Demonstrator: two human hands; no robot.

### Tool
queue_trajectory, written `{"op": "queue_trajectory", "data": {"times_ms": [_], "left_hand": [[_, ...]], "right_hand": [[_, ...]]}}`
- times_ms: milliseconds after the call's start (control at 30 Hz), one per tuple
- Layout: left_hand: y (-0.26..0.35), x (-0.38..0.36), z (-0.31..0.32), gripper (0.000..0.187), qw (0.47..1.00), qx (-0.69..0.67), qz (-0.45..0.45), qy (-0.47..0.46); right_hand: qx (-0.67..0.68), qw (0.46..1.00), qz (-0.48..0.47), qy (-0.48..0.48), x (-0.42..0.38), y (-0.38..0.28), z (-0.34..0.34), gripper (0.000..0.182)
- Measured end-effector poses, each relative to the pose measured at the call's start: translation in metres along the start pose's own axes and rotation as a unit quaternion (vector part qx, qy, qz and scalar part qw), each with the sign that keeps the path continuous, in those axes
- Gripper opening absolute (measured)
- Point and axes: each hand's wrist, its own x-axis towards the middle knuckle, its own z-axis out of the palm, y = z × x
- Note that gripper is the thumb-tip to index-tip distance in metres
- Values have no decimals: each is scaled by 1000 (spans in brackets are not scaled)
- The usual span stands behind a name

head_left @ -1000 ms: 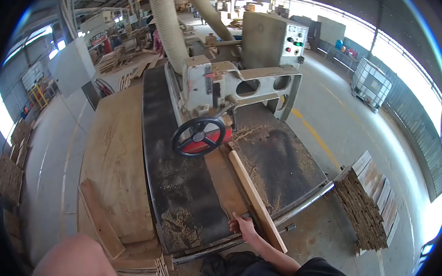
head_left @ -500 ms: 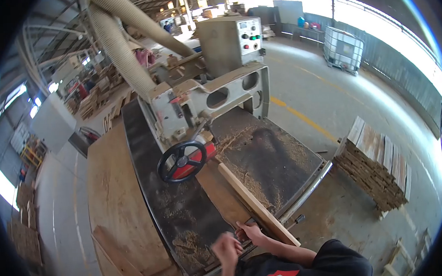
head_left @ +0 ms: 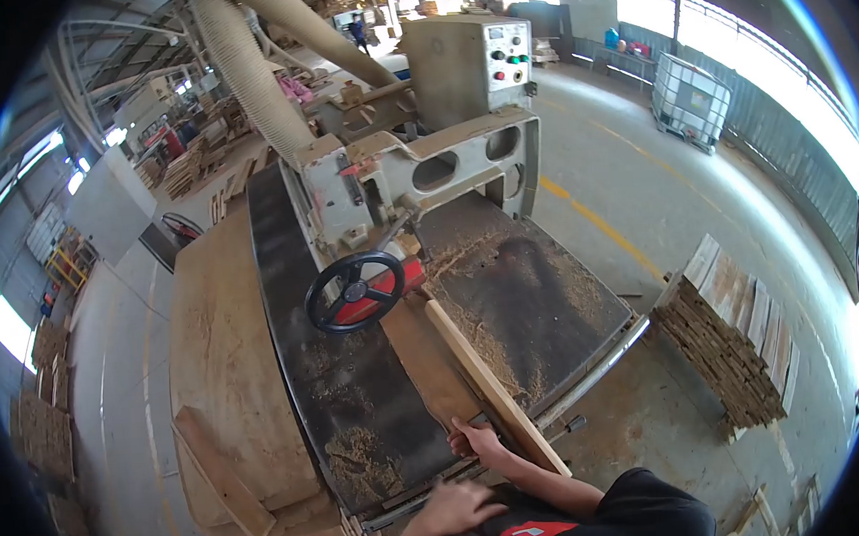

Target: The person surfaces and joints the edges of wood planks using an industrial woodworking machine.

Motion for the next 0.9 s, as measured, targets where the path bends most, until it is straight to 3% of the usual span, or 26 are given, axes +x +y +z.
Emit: {"op": "queue_trajectory", "data": {"times_ms": [33,100,200,333,433,567,700,900], "left_hand": [[2,-2,-9,56,938,309,-77,137],[-24,7,-34,72,929,137,45,341],[-42,22,-29,90,884,-15,31,466],[-56,47,2,120,875,86,-89,469],[-59,41,7,125,872,91,-222,426],[-97,23,12,132,903,44,-136,404],[-102,28,18,127,897,61,-170,404],[-113,40,30,79,896,76,-111,423]], "right_hand": [[21,999,-22,11,6,2,-1,48],[67,995,-61,34,13,14,1,47],[17,999,-32,-1,13,12,-8,45],[46,999,-21,-14,17,9,-8,45],[47,997,-51,19,16,13,-4,47],[15,998,-41,34,9,6,3,51],[-12,999,-41,35,6,8,5,50],[-9,998,-38,41,1,4,5,46]]}}
